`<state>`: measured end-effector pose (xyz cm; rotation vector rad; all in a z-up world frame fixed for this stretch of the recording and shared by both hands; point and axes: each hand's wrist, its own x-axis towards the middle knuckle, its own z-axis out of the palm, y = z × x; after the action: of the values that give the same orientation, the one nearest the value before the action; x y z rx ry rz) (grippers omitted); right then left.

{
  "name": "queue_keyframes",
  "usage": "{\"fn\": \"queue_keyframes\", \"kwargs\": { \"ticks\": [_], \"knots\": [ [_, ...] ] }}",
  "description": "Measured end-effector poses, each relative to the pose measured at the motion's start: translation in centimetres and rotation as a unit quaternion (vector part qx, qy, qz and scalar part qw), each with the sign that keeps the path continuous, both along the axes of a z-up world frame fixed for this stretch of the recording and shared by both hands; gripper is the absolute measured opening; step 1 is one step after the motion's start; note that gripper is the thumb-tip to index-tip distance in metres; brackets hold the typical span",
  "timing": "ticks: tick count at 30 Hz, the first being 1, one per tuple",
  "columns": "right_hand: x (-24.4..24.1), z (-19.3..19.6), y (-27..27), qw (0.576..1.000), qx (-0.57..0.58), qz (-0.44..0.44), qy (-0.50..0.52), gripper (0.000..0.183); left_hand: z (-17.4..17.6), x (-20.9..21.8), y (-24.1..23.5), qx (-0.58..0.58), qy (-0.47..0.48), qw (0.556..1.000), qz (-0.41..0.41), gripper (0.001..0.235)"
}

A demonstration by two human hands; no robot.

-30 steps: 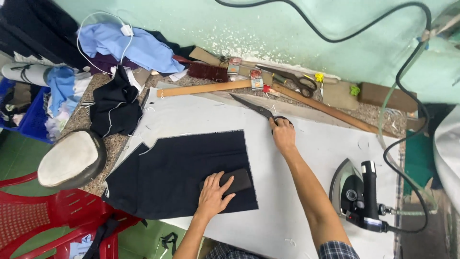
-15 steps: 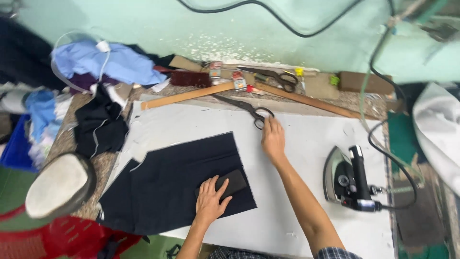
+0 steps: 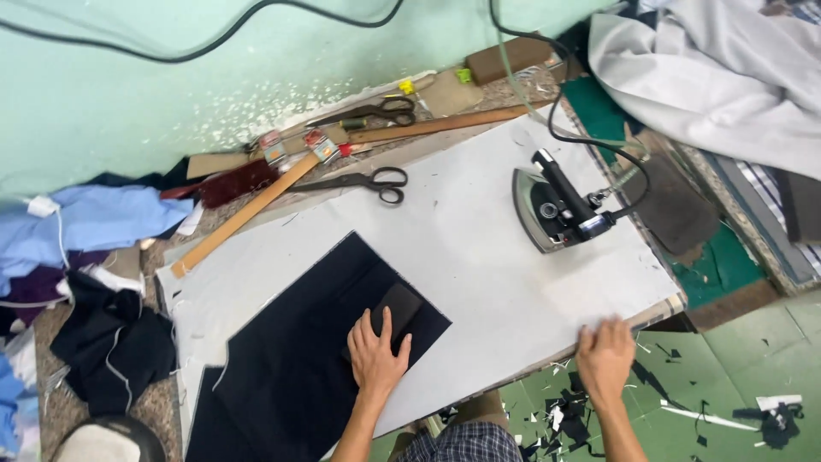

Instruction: The person irons a dark fabric piece on a white work table, then uses scissors to trim the edges. The person continues to iron the fabric after trimming, adjusting its position and using a small rectangular object to hold it in place.

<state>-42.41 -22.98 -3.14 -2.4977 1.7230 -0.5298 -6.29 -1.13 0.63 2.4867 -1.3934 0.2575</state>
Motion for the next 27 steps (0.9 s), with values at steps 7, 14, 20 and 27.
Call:
{"fn": "queue_keyframes", "kwargs": {
  "ticks": [7,14,20,27],
  "knots": [
    [10.1,9.5,-9.9,0.953,-0.173,0.200,-0.145,0.023,-0.6,0.2,0.1,-0.008,-0.030,0.999,-0.009,0.059],
    [20.2,8.4,-26.3,0.986,0.074,0.144,0.051,0.043,-1.9,-4.0,-7.7,0.068,0.070,0.993,-0.060,0.068],
    [17.5,6.9,-25.7,0.956,0.230,0.140,0.117,0.051,-3.5,-6.9,-21.1,0.015,0.161,0.987,-0.010,0.063],
    [10.6,9.9,-19.1,0.929,0.284,0.173,0.160,0.059,-7.2,-3.2,-31.0,-0.294,0.357,0.886,-0.026,0.057]
  ]
}}
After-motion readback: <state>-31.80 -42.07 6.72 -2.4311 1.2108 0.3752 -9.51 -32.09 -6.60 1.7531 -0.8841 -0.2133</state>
